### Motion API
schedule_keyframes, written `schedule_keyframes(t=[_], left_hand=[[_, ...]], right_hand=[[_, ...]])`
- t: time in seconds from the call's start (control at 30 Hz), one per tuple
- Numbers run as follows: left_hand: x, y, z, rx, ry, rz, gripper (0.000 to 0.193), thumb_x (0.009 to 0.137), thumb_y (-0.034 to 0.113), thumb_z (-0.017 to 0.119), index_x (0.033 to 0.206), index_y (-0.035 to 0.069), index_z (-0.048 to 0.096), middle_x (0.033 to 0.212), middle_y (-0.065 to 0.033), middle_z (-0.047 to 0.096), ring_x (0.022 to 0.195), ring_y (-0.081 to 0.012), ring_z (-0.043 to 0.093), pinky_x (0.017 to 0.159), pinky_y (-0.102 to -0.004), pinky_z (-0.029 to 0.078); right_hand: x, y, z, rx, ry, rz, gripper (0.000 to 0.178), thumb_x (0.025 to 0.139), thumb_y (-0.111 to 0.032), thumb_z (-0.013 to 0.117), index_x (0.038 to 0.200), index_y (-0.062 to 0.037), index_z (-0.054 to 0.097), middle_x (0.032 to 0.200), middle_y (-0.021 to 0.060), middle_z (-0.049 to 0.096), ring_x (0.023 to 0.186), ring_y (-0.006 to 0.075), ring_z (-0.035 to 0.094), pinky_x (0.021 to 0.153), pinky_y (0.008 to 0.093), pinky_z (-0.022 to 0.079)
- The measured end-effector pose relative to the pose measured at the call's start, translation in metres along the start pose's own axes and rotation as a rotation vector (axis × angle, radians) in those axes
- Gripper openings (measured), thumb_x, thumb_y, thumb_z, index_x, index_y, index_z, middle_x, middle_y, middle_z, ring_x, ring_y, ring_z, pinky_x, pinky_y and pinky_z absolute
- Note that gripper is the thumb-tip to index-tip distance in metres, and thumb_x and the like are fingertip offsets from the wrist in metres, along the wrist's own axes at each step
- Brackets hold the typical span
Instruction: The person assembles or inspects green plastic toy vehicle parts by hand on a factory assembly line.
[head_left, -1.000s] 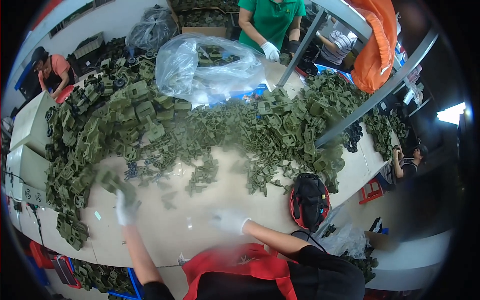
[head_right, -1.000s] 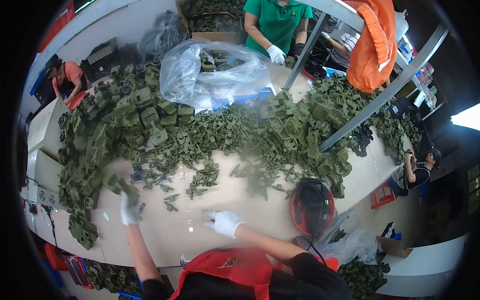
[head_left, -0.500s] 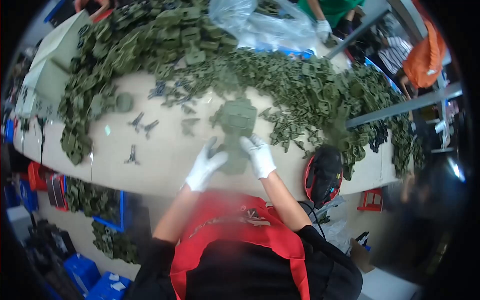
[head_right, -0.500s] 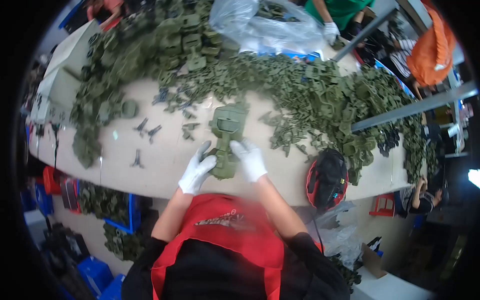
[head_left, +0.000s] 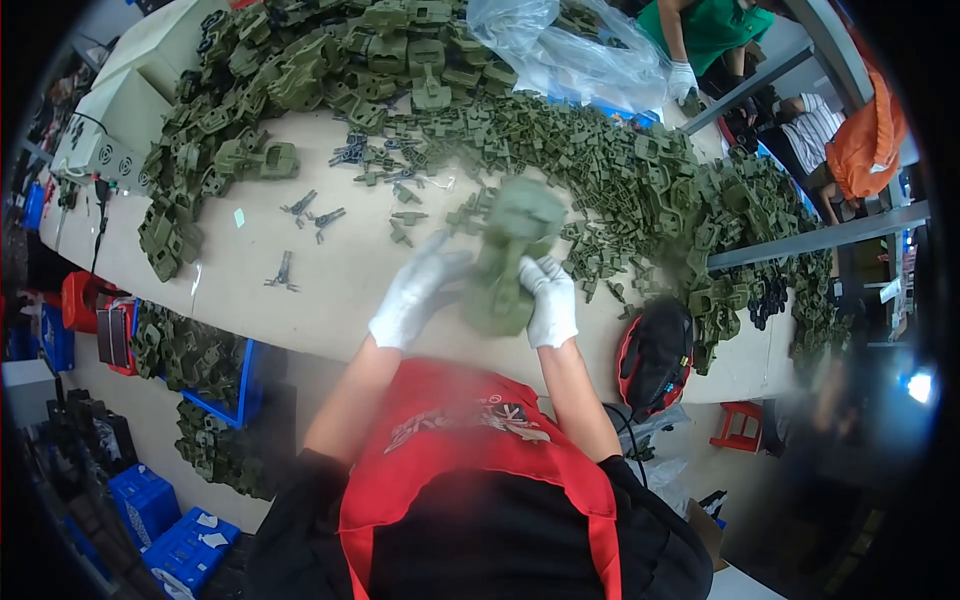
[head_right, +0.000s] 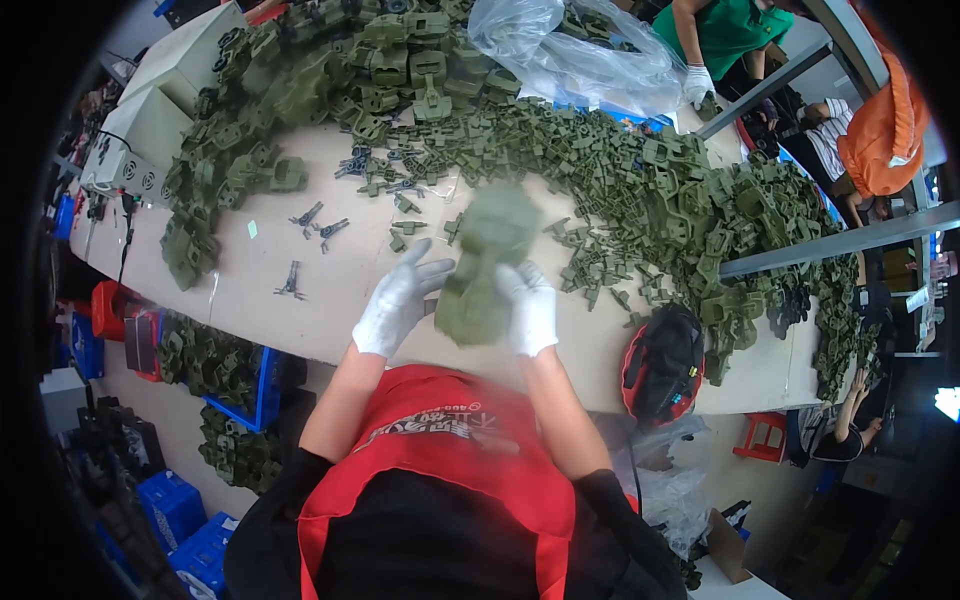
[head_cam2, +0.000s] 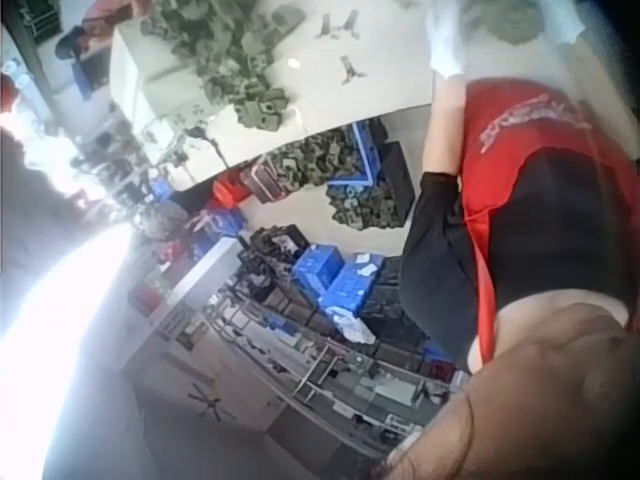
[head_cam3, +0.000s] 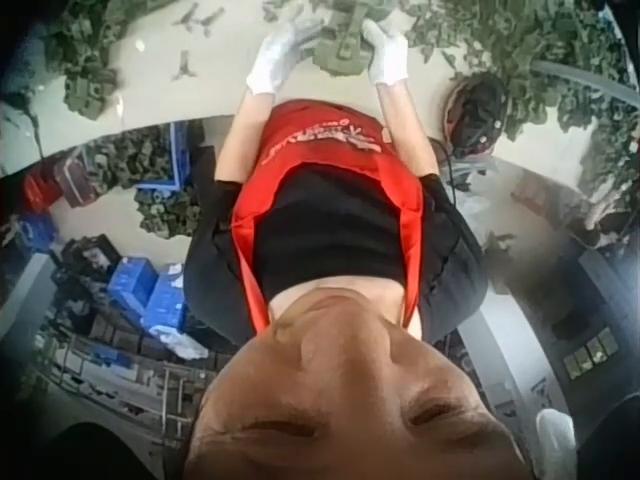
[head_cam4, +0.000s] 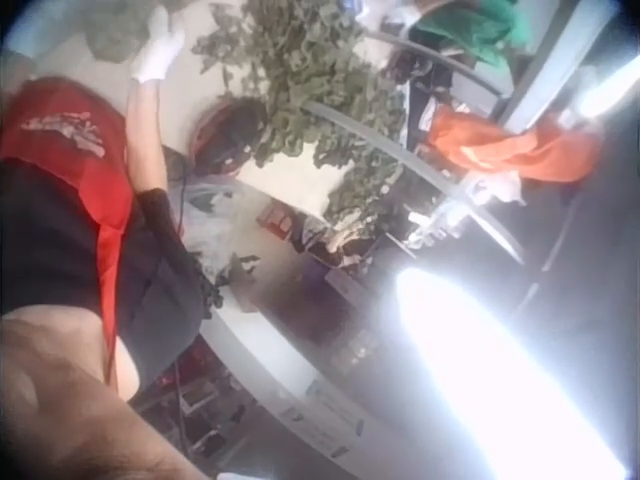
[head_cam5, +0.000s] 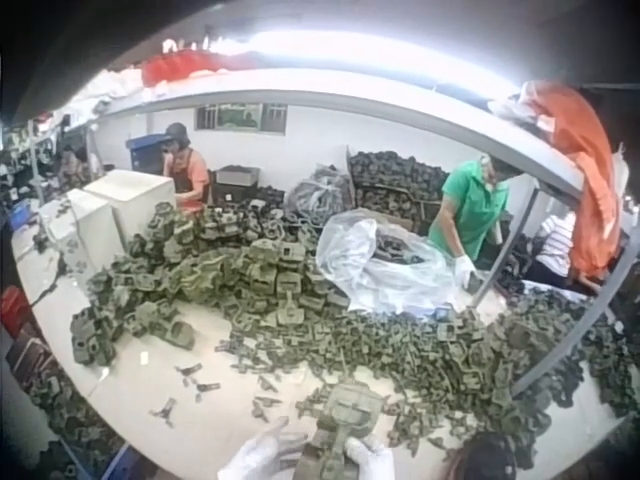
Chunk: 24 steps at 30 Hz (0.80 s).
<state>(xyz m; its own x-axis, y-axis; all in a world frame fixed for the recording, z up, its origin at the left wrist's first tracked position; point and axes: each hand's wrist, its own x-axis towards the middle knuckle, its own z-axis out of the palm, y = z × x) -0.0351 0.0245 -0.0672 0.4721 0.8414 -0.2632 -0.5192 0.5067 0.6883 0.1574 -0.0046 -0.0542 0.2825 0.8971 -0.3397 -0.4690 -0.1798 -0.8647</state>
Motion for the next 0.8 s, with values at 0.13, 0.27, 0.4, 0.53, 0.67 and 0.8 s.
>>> schedule_keyframes(t=[0.13, 0.27, 0.4, 0.53, 0.67, 0.8], left_hand=[[-0.010, -0.021, -0.003, 0.188, 0.107, 0.171, 0.109, 0.072, 0.050, 0.078, 0.151, 0.008, 0.016, 0.141, -0.0215, 0.040, 0.130, -0.0321, 0.043, 0.102, -0.0431, 0.039], [-0.010, 0.018, 0.008, 0.290, 0.100, 0.242, 0.103, 0.072, 0.037, 0.081, 0.150, 0.009, 0.021, 0.142, -0.0181, 0.040, 0.131, -0.0299, 0.041, 0.104, -0.0405, 0.037], [0.001, 0.028, 0.006, 0.387, -0.008, 0.200, 0.092, 0.075, 0.018, 0.079, 0.149, 0.008, 0.025, 0.143, -0.0144, 0.040, 0.131, -0.0260, 0.041, 0.103, -0.0370, 0.038], [0.004, 0.020, 0.016, 0.366, -0.069, 0.143, 0.074, 0.079, 0.010, 0.074, 0.141, 0.003, 0.035, 0.132, -0.0109, 0.052, 0.119, -0.0195, 0.051, 0.098, -0.0309, 0.043], [0.005, 0.011, 0.017, 0.184, -0.038, 0.164, 0.057, 0.083, 0.006, 0.069, 0.134, 0.002, 0.043, 0.119, -0.0067, 0.062, 0.106, -0.0144, 0.060, 0.093, -0.0271, 0.047], [-0.003, -0.004, 0.033, 0.179, 0.086, 0.165, 0.058, 0.083, 0.009, 0.069, 0.134, 0.004, 0.043, 0.122, -0.0071, 0.060, 0.110, -0.0150, 0.058, 0.094, -0.0282, 0.045]], right_hand=[[0.009, 0.010, 0.011, 0.083, 0.051, -0.029, 0.019, 0.090, -0.005, 0.057, 0.108, -0.0013, 0.062, 0.091, 0.0010, 0.066, 0.077, 0.0062, 0.058, 0.067, 0.0213, 0.046], [0.000, 0.007, 0.008, -0.150, -0.009, -0.089, 0.016, 0.093, -0.002, 0.055, 0.107, -0.0031, 0.061, 0.099, 0.0037, 0.066, 0.081, 0.0097, 0.059, 0.075, 0.0248, 0.050], [-0.017, 0.008, 0.010, -0.561, -0.070, -0.350, 0.018, 0.088, 0.003, 0.054, 0.105, -0.0006, 0.059, 0.094, 0.0026, 0.065, 0.080, 0.0078, 0.056, 0.075, 0.0227, 0.048], [-0.015, 0.009, 0.002, -0.778, -0.183, -0.321, 0.033, 0.084, 0.007, 0.055, 0.117, 0.0017, 0.056, 0.102, 0.0064, 0.065, 0.092, 0.0111, 0.060, 0.082, 0.0257, 0.049], [-0.028, -0.006, 0.012, -0.357, -0.261, -0.214, 0.065, 0.082, 0.003, 0.063, 0.142, -0.0015, 0.037, 0.126, 0.0136, 0.058, 0.113, 0.0196, 0.057, 0.094, 0.0301, 0.047], [-0.036, -0.016, 0.032, -0.680, -0.204, -0.418, 0.087, 0.070, -0.022, 0.079, 0.143, -0.0014, 0.035, 0.127, 0.0178, 0.057, 0.115, 0.0289, 0.058, 0.098, 0.0362, 0.045]])
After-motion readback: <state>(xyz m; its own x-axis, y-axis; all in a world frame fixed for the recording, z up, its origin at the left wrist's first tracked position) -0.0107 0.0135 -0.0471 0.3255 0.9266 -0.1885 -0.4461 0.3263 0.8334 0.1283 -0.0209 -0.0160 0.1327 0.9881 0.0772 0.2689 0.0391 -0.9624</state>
